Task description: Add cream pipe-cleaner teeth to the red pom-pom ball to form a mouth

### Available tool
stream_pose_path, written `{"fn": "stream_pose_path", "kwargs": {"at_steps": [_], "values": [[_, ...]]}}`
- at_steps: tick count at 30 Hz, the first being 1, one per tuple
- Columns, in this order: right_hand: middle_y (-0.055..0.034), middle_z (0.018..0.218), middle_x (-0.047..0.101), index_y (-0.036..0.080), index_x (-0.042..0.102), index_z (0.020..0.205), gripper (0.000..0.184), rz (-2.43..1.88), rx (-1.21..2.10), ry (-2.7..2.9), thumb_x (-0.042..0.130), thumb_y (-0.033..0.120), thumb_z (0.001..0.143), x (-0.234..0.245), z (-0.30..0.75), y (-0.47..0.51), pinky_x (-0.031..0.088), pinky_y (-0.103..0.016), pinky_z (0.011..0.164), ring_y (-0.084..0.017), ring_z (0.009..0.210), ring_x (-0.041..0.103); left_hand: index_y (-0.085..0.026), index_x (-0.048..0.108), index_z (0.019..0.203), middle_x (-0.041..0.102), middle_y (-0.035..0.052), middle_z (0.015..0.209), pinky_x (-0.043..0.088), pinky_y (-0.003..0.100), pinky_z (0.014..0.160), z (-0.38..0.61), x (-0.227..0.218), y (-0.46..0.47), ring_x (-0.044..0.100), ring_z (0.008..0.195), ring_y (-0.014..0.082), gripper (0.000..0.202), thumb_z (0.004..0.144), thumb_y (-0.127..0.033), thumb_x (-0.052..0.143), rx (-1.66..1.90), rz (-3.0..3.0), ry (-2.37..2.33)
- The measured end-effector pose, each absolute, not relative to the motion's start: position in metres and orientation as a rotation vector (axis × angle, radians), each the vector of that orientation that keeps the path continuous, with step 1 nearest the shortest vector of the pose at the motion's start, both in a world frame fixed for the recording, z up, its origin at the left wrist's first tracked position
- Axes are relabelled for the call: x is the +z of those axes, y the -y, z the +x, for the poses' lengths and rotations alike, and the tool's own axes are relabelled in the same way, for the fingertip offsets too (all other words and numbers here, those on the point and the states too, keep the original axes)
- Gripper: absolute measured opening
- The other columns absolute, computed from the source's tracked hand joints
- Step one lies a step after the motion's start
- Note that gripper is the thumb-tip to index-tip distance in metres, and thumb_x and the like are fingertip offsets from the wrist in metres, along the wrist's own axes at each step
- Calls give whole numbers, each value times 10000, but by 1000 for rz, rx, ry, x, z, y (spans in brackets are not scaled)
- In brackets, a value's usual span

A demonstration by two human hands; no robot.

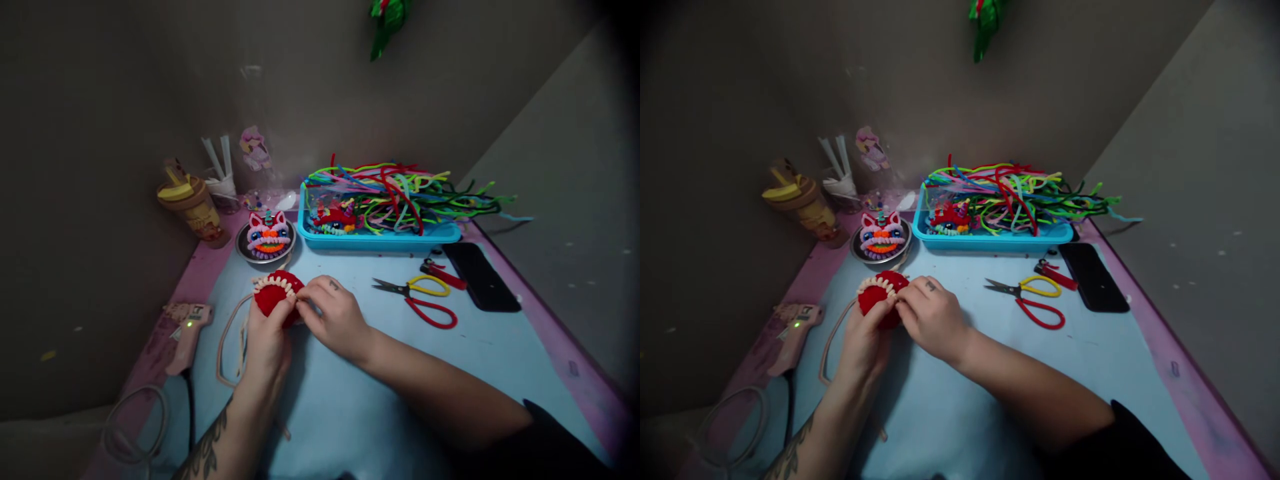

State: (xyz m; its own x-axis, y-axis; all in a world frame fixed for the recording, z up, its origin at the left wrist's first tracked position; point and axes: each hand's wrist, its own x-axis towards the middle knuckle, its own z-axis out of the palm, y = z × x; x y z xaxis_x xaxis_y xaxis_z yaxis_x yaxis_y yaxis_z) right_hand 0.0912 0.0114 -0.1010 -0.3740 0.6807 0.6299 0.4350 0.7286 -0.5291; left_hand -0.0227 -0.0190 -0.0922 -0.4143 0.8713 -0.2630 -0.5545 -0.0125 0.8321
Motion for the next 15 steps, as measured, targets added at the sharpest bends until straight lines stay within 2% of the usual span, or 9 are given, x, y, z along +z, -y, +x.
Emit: {"fn": "stream_pose_path", "kwargs": {"at_steps": [8,15], "values": [[-59,773,656,178,623,809,118,-852,299,2034,542,119,870,-99,90,-10,502,-323,733,-196,778,601,-186,615,895,661,-13,796,465,242,717,-23,-92,21,616,785,148,339,573,-159,719,1697,335,-1091],[-43,758,657,196,606,801,117,-822,333,2017,540,126,869,-100,90,-10,498,-314,723,-183,763,602,-188,630,913,670,-9,810,471,245,728,-22,-92,21,615,798,152,377,548,-157,723,1706,334,-1108]]}}
